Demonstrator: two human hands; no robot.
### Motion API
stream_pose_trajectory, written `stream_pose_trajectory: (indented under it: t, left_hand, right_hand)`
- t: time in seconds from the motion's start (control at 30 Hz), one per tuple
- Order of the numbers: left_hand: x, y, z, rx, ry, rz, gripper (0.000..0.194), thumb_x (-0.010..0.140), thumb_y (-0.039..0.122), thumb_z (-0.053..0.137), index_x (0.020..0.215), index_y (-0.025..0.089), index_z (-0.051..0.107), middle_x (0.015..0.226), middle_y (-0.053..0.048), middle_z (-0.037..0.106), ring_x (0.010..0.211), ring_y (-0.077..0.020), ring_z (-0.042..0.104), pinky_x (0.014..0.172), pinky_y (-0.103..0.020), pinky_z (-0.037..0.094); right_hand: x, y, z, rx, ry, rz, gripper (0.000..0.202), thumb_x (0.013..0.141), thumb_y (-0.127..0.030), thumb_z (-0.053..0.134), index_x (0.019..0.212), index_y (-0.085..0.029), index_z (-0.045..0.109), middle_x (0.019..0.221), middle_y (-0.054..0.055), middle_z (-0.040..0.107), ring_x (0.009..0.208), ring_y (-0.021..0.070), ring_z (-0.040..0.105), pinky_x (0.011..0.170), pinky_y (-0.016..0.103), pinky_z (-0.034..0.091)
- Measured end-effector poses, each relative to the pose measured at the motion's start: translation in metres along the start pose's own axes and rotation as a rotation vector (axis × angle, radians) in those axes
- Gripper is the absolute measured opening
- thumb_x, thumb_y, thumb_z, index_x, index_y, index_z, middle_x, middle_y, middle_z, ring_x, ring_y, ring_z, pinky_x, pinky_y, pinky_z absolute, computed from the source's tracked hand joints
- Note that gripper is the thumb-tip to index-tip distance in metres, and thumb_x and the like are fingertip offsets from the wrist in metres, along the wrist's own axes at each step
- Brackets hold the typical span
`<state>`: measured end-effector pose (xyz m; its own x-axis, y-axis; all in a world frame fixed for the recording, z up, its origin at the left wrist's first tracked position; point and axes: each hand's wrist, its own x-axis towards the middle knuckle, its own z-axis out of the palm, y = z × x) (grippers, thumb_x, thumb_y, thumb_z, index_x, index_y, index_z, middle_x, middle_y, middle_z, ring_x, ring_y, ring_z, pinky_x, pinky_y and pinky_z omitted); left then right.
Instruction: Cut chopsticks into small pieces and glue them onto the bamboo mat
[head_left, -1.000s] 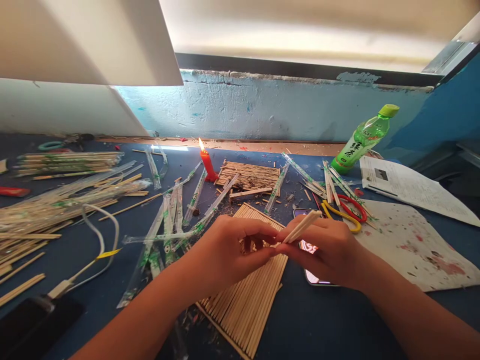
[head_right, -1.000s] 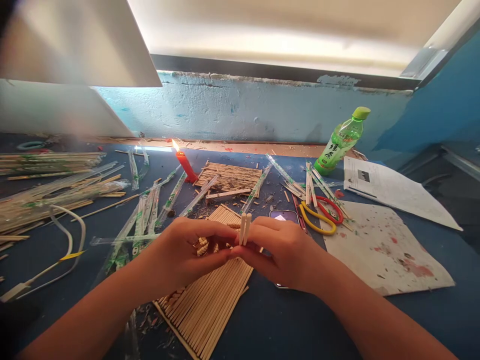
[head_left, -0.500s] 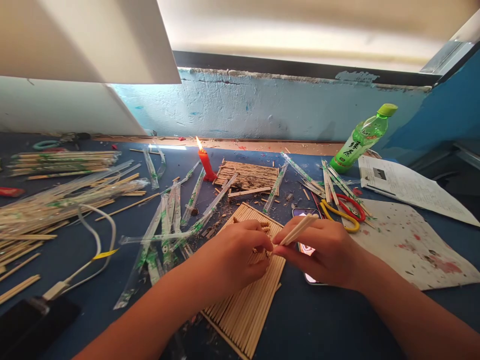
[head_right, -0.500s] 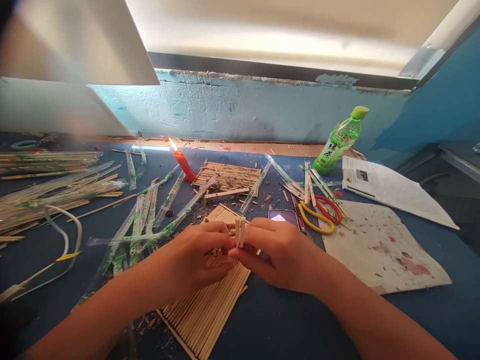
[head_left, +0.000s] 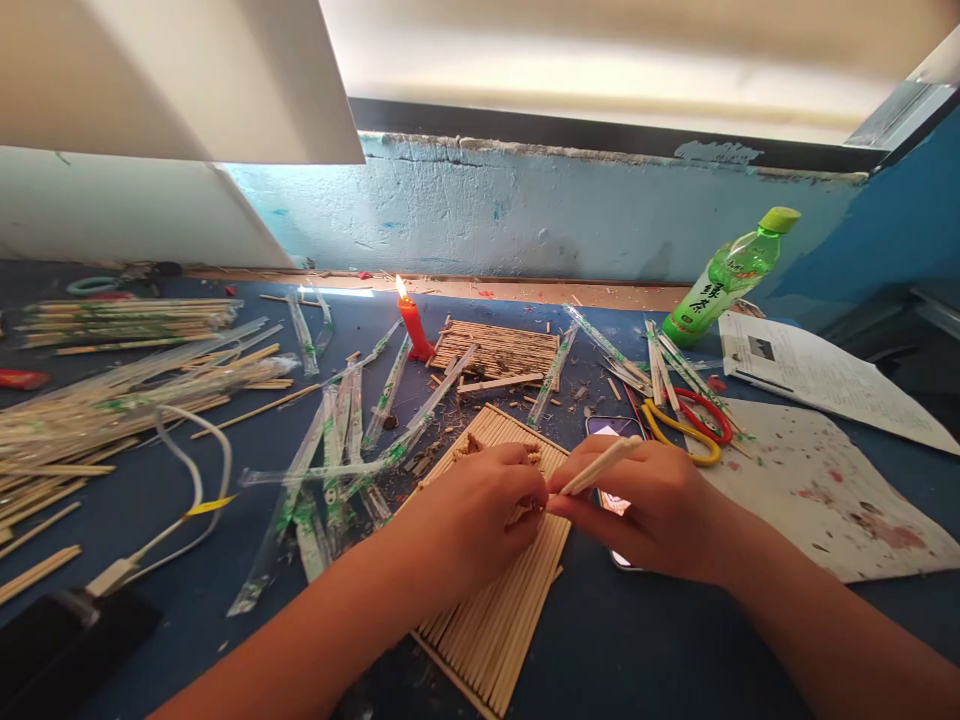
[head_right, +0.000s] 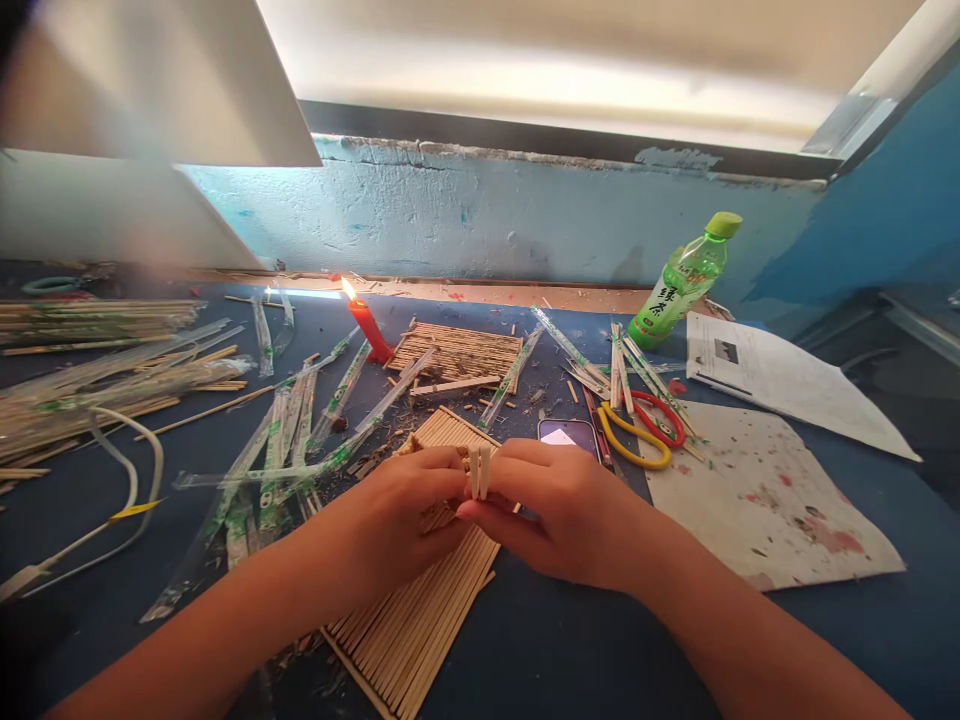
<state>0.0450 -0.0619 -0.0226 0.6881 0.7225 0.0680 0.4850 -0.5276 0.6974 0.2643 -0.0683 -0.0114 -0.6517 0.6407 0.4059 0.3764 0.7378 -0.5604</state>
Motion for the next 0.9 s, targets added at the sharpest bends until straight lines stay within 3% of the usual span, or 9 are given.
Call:
stream_pose_trajectory:
  t: [0.23, 0.37, 0.47, 0.57, 0.73, 0.9]
  left_hand:
    - [-0.002, 0.004, -0.001, -0.051, 0.039, -0.010, 0.013, 0.090, 0.017, 0.060, 0.082, 0.020, 0.069, 0.089, -0.003, 0.065, 0.084, -0.0168, 0.061, 0.076, -0.029, 0.046]
    - [-0.002, 0.011, -0.007, -0.165, 0.044, -0.060, 0.013, 0.090, 0.017, 0.059, 0.084, 0.020, 0.070, 0.081, 0.001, 0.064, 0.073, -0.0129, 0.056, 0.067, -0.027, 0.042]
    - [-0.003, 0.016, -0.012, -0.311, 0.010, -0.180, 0.015, 0.092, 0.025, 0.058, 0.089, 0.019, 0.072, 0.071, 0.002, 0.062, 0.062, -0.0120, 0.050, 0.057, -0.026, 0.039]
    - [-0.003, 0.018, -0.013, -0.505, 0.000, -0.250, 0.016, 0.091, 0.030, 0.062, 0.092, 0.018, 0.073, 0.078, -0.001, 0.068, 0.068, -0.0136, 0.055, 0.060, -0.027, 0.042]
    - [-0.001, 0.017, -0.008, -0.964, -0.023, -0.340, 0.015, 0.087, 0.029, 0.070, 0.090, 0.014, 0.070, 0.083, -0.007, 0.073, 0.080, -0.0189, 0.069, 0.069, -0.030, 0.052]
    - [0.002, 0.015, -0.006, -1.168, -0.050, -0.366, 0.017, 0.085, 0.028, 0.075, 0.084, 0.013, 0.069, 0.080, -0.006, 0.073, 0.075, -0.0188, 0.072, 0.063, -0.028, 0.056]
  right_hand:
    - [0.001, -0.003, -0.007, 0.011, 0.024, 0.053, 0.005, 0.093, -0.022, 0.067, 0.095, -0.018, 0.071, 0.082, 0.004, 0.072, 0.071, 0.0157, 0.066, 0.065, 0.028, 0.050]
    - [0.003, -0.006, -0.013, 0.103, 0.122, 0.215, 0.006, 0.092, -0.024, 0.069, 0.090, -0.020, 0.072, 0.077, 0.001, 0.071, 0.065, 0.0139, 0.066, 0.060, 0.026, 0.050]
    - [0.004, -0.006, -0.015, 0.353, 0.224, 0.378, 0.006, 0.093, -0.025, 0.068, 0.093, -0.021, 0.072, 0.073, 0.001, 0.073, 0.065, 0.0159, 0.072, 0.059, 0.026, 0.057]
    - [0.006, -0.004, -0.015, 0.532, 0.299, 0.451, 0.006, 0.092, -0.027, 0.070, 0.093, -0.022, 0.073, 0.067, 0.001, 0.074, 0.059, 0.0173, 0.073, 0.057, 0.027, 0.061]
    - [0.010, -0.002, -0.015, 0.584, 0.332, 0.493, 0.010, 0.092, -0.029, 0.071, 0.087, -0.020, 0.074, 0.063, 0.000, 0.074, 0.054, 0.0159, 0.072, 0.053, 0.025, 0.062]
    - [0.010, -0.004, -0.017, 0.611, 0.360, 0.520, 0.012, 0.092, -0.031, 0.072, 0.088, -0.020, 0.073, 0.063, 0.000, 0.074, 0.056, 0.0150, 0.072, 0.054, 0.023, 0.062]
